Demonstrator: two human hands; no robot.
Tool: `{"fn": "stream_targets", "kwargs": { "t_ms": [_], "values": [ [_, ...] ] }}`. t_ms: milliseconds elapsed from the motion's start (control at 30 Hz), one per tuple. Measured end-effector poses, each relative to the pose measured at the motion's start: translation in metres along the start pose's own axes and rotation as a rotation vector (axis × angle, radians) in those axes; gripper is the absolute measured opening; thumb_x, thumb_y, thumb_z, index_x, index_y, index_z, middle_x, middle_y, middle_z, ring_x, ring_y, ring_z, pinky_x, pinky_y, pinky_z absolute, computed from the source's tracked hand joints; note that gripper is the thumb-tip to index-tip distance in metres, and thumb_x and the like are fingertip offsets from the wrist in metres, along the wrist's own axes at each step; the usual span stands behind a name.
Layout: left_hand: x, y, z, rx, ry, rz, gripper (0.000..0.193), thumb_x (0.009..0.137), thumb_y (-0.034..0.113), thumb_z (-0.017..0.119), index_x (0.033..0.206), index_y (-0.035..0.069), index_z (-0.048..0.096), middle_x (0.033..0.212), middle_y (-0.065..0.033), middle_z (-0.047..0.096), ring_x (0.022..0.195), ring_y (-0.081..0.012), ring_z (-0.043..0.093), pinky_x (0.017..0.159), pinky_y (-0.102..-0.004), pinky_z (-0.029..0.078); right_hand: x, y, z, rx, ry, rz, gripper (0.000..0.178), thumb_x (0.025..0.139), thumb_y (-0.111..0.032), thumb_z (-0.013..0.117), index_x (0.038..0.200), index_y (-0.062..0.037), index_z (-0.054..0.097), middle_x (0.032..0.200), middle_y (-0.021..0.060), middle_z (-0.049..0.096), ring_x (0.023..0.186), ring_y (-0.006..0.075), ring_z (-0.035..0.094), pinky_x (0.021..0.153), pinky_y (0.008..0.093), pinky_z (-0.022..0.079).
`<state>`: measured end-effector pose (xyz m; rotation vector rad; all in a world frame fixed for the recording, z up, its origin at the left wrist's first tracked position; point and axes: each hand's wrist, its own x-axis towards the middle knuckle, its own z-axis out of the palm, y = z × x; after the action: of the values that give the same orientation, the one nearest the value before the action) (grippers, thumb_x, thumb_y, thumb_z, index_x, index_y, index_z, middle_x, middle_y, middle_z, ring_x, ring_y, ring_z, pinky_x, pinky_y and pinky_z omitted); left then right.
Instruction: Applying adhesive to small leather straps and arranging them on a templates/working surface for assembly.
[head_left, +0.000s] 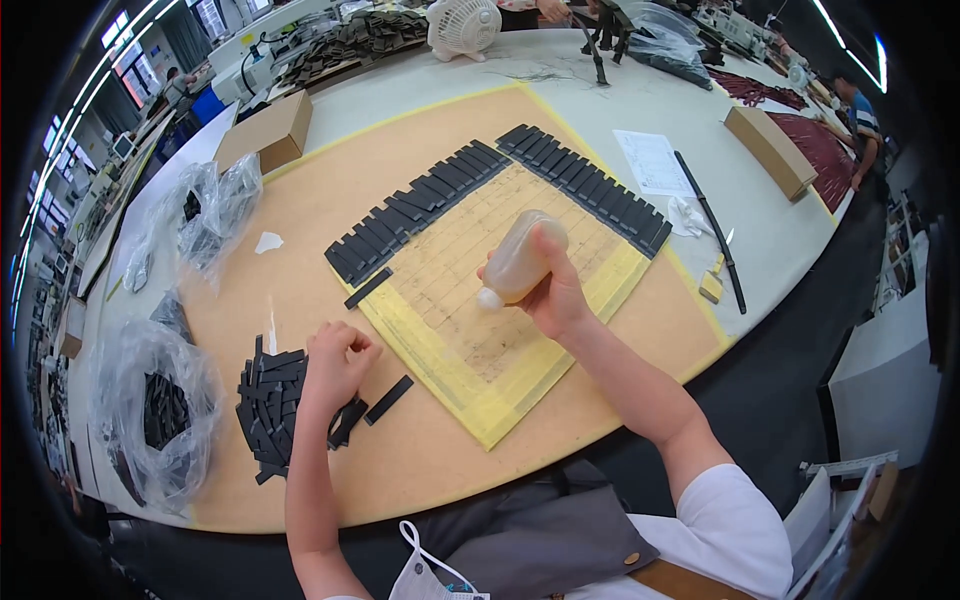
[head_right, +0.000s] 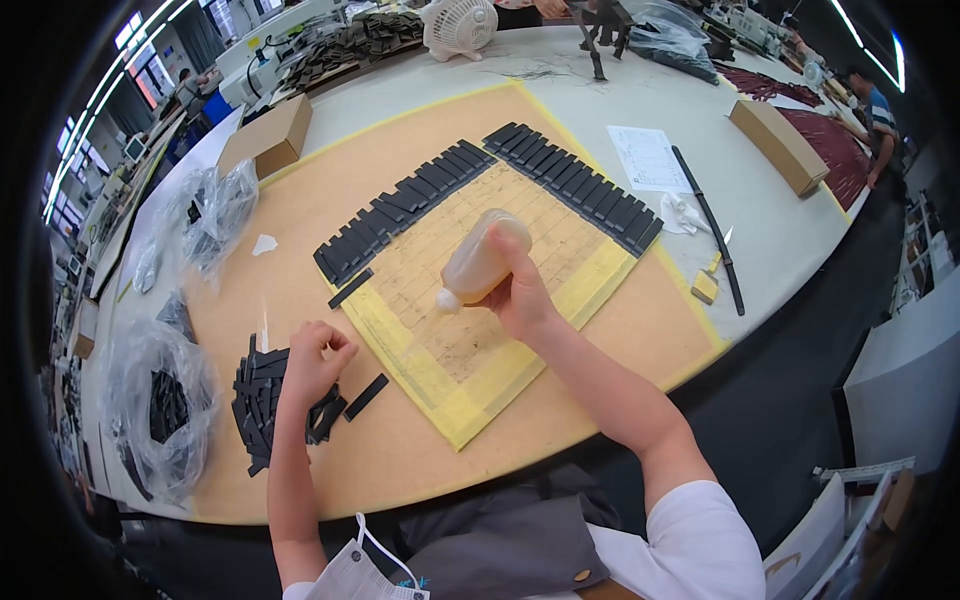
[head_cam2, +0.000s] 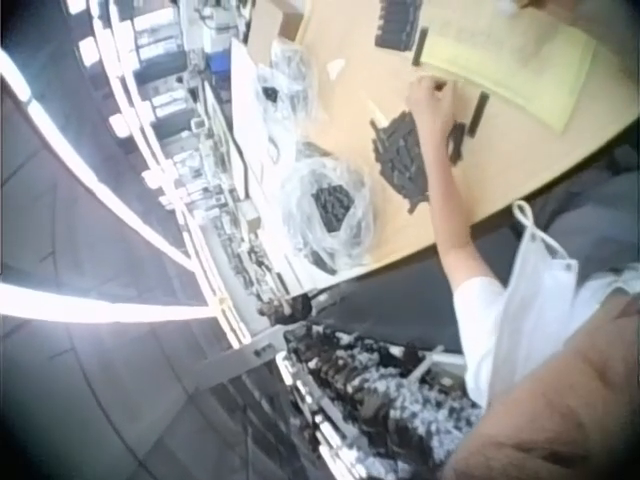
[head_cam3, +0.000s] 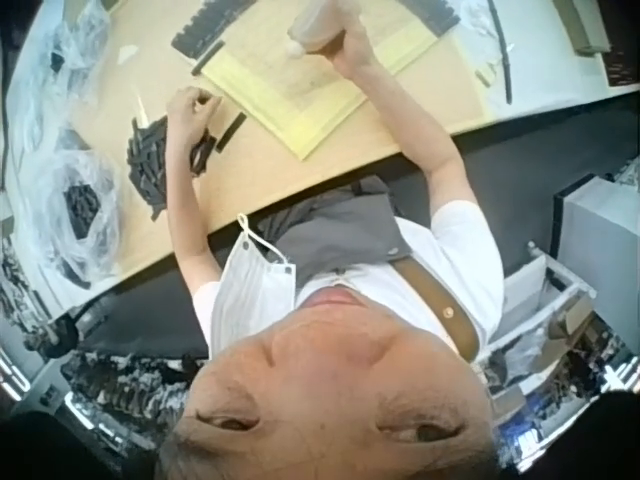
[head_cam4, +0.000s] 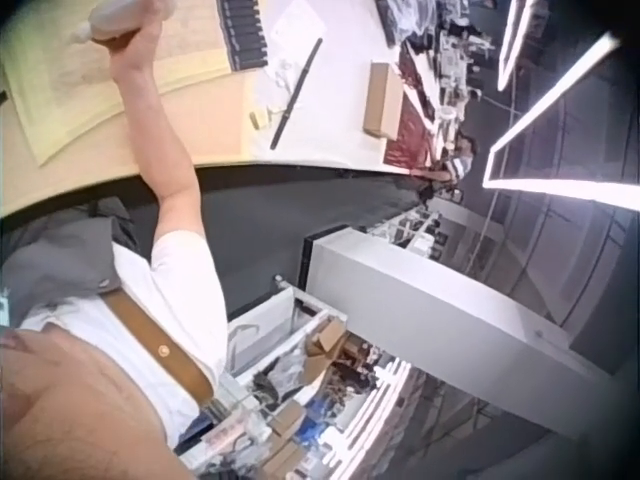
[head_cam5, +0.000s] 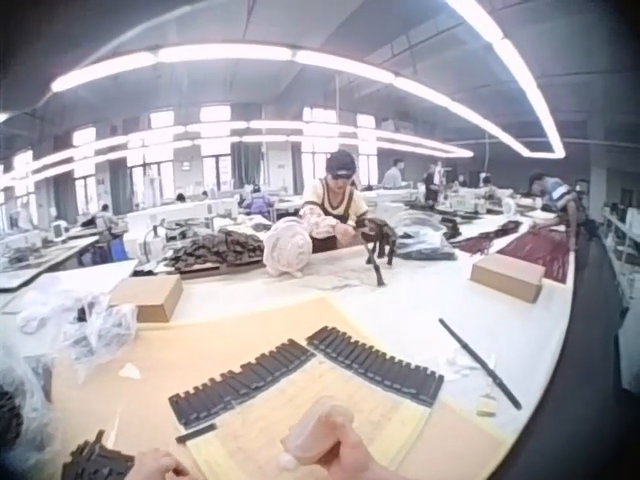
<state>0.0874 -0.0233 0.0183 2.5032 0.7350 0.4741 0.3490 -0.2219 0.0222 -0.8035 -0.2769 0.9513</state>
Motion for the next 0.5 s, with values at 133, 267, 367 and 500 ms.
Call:
{"fn": "stream_targets", "kwargs": {
  "t_ms": [133, 267, 367, 500],
  "values": [
    [-0.047, 0.029, -0.011, 0.046, -0.281, -0.121, 0.024, 0.073, 0.019, 0.081, 0.083, 0.005, 0.065, 0.084, -0.0062, 0.061, 0.087, -0.0238, 0.054, 0.083, -0.0353, 0.043, 0.000, 0.003, 0.001, 0.020, -0.019, -0.006, 0.078, 0.082, -0.062, 0.071, 0.132, -0.0108, 0.040, 0.112, 0.0148, 0.062, 0.104, 0.0360, 0.068, 0.086, 0.0500, 0.058],
    [-0.070, 0.029, -0.005, 0.067, -0.221, -0.100, 0.023, 0.074, 0.015, 0.080, 0.084, 0.004, 0.063, 0.084, -0.0070, 0.060, 0.088, -0.0252, 0.055, 0.084, -0.0360, 0.042, 0.006, 0.011, -0.006, 0.030, -0.023, -0.001, 0.077, 0.083, -0.062, 0.070, 0.132, -0.0112, 0.040, 0.111, 0.0142, 0.062, 0.105, 0.0350, 0.068, 0.086, 0.0521, 0.058],
    [-0.074, 0.029, -0.002, 0.010, -0.220, -0.149, 0.021, 0.075, 0.013, 0.080, 0.083, 0.004, 0.063, 0.085, -0.0079, 0.060, 0.088, -0.0260, 0.054, 0.085, -0.0366, 0.038, 0.006, 0.012, -0.006, 0.021, -0.041, 0.001, 0.076, 0.083, -0.063, 0.069, 0.132, -0.0112, 0.041, 0.111, 0.0140, 0.062, 0.105, 0.0344, 0.068, 0.086, 0.0529, 0.058],
    [-0.074, 0.030, 0.001, 0.028, -0.192, -0.139, 0.021, 0.074, 0.008, 0.080, 0.080, 0.001, 0.062, 0.080, -0.0096, 0.060, 0.078, -0.0241, 0.057, 0.070, -0.0340, 0.047, 0.006, 0.010, -0.008, 0.006, -0.039, -0.005, 0.076, 0.083, -0.065, 0.067, 0.130, -0.0117, 0.042, 0.112, 0.0140, 0.062, 0.105, 0.0340, 0.068, 0.085, 0.0538, 0.058]
  ]
}}
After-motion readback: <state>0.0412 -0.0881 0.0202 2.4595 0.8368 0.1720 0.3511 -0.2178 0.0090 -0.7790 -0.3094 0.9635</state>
